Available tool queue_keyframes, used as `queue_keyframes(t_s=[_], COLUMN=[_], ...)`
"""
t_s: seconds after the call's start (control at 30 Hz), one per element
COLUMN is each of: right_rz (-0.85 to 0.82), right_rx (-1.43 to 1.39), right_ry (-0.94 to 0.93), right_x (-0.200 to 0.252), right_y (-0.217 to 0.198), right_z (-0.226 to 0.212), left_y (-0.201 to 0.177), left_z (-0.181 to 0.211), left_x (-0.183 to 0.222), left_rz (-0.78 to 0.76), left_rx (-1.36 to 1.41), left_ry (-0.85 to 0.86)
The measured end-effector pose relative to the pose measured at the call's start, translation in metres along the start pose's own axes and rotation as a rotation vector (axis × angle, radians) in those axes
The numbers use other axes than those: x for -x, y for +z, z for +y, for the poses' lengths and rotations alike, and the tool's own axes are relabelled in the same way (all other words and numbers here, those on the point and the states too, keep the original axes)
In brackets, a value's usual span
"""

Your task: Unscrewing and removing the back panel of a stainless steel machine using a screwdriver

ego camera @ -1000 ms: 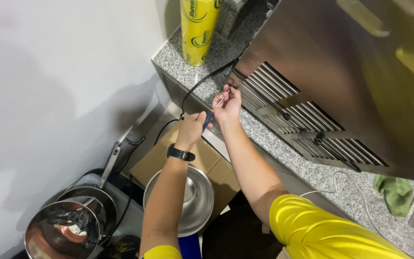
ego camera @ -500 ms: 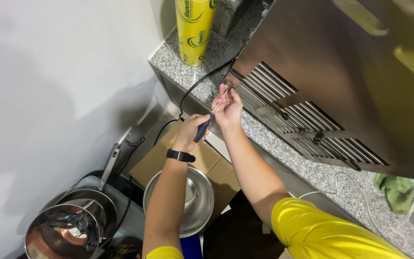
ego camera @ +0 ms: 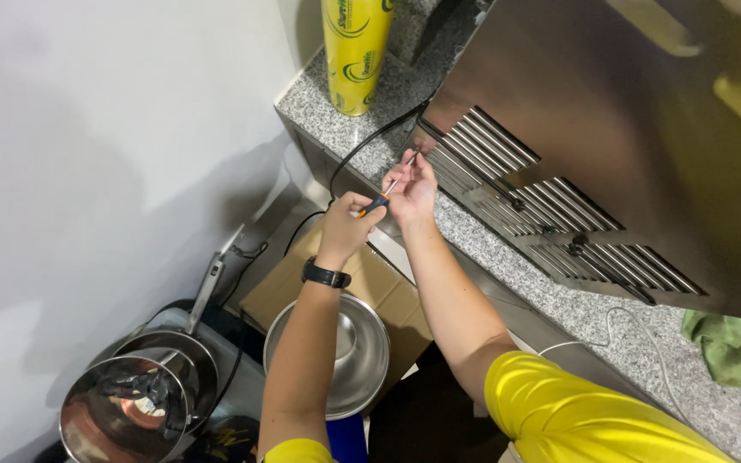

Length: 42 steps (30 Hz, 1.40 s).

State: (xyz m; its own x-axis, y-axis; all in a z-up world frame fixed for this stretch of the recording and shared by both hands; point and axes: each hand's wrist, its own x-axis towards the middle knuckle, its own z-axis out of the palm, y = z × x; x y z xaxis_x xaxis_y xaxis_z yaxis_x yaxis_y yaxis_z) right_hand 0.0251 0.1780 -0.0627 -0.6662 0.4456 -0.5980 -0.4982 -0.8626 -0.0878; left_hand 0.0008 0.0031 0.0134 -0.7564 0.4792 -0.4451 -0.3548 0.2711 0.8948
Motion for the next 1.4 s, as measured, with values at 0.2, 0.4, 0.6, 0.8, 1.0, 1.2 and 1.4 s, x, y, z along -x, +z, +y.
queue_keyframes(t_s=[0.2, 0.4, 0.6, 0.8, 1.0, 1.2, 1.4], right_rz=[0.032, 0.041, 0.042, 0.053, 0.037, 0.029, 0.157], right_rx=[-0.026, -0.071, -0.089, -0.078, -0.085, -0.049, 0.043], right_ry=[0.015, 0.026, 0.020, -0.003, -0.003, -0.034, -0.108], right_x=[-0.001, -0.017, -0.013, -0.017, -0.015, -0.017, -0.027], right_y=[0.004, -0.005, 0.002, -0.002, -0.001, -0.001, -0.004], right_z=[0.000, -0.003, -0.001, -0.002, 0.000, 0.001, 0.007], left_y=[-0.002, 0.005, 0.018, 0.009, -0.008, -0.006, -0.007], left_z=[-0.005, 0.030, 0.032, 0.038, 0.027, 0.008, -0.006], left_x=[-0.004, 0.029, 0.042, 0.035, 0.011, 0.003, -0.012], left_rz=[0.041, 0.196, 0.354, 0.085, -0.248, -0.124, -0.137], left_rx=[-0.269, -0.420, -0.758, -0.312, 0.482, 0.280, -0.372], left_ry=[0.049, 0.226, 0.238, 0.003, -0.388, -0.163, -0.118])
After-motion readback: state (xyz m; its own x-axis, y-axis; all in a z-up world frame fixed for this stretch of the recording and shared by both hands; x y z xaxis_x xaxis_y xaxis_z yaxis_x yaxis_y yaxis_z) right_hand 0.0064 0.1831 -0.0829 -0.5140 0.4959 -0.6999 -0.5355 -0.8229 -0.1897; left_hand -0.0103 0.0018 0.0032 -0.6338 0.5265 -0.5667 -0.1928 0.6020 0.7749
